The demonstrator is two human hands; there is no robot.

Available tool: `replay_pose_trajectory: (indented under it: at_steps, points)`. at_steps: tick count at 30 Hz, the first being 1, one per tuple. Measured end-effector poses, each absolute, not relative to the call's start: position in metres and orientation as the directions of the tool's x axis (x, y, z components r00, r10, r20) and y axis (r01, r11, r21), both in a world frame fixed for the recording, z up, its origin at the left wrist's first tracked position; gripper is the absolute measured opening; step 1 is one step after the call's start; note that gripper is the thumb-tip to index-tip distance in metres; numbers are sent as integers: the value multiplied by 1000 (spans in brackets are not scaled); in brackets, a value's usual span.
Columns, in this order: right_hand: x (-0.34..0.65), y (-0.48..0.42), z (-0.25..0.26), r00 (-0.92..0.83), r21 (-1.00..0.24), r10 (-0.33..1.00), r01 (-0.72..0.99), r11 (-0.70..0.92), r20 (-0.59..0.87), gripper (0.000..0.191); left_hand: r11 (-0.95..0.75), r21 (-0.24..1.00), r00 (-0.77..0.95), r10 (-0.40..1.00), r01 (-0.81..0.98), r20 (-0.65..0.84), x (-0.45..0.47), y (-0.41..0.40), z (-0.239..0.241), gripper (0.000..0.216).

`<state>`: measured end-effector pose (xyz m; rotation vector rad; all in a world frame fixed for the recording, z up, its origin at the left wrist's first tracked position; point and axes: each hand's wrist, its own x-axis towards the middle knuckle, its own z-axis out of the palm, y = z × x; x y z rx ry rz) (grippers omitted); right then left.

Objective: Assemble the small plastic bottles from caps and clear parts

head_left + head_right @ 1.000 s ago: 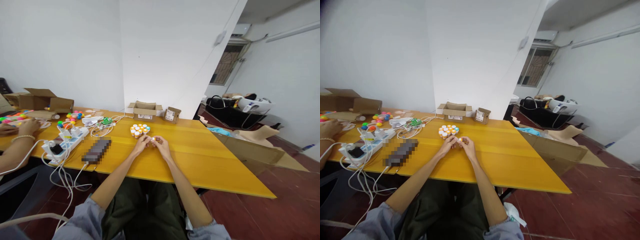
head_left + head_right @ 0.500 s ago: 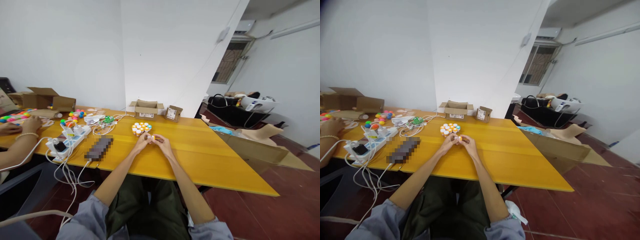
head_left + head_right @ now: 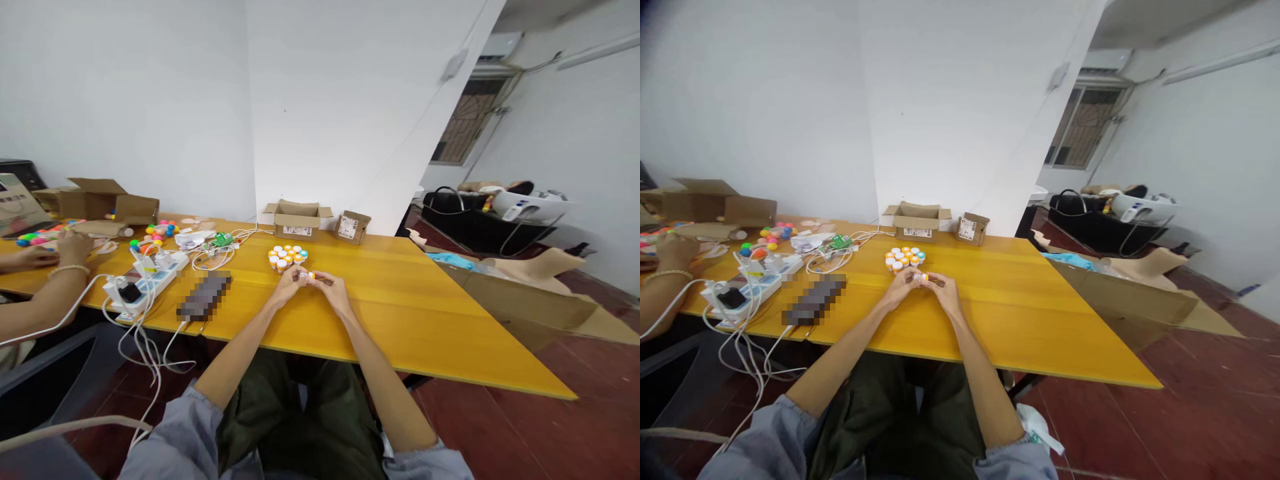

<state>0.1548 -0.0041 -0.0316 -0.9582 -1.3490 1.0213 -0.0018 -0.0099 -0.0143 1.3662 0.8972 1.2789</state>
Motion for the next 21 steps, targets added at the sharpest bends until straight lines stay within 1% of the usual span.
replay_pose_trajectory:
  at_steps: [6, 11, 16, 21]
  points:
    - [153, -7, -28, -45, -966, 965, -56, 254, 257, 35, -231, 968, 168, 955, -99, 245, -3, -10, -14, 36]
    - [155, -5, -30, -58, -971, 970, -60, 232, 235, 35, -224, 969, 181, 954, -102, 239, -3, -10, -14, 38]
    - [158, -3, -33, -67, -972, 972, -83, 222, 227, 38, -223, 969, 194, 951, -106, 240, -4, -9, -15, 42]
    - [156, -5, -31, -29, -969, 977, -135, 205, 211, 43, -246, 963, 205, 943, -108, 263, -5, -7, -18, 43]
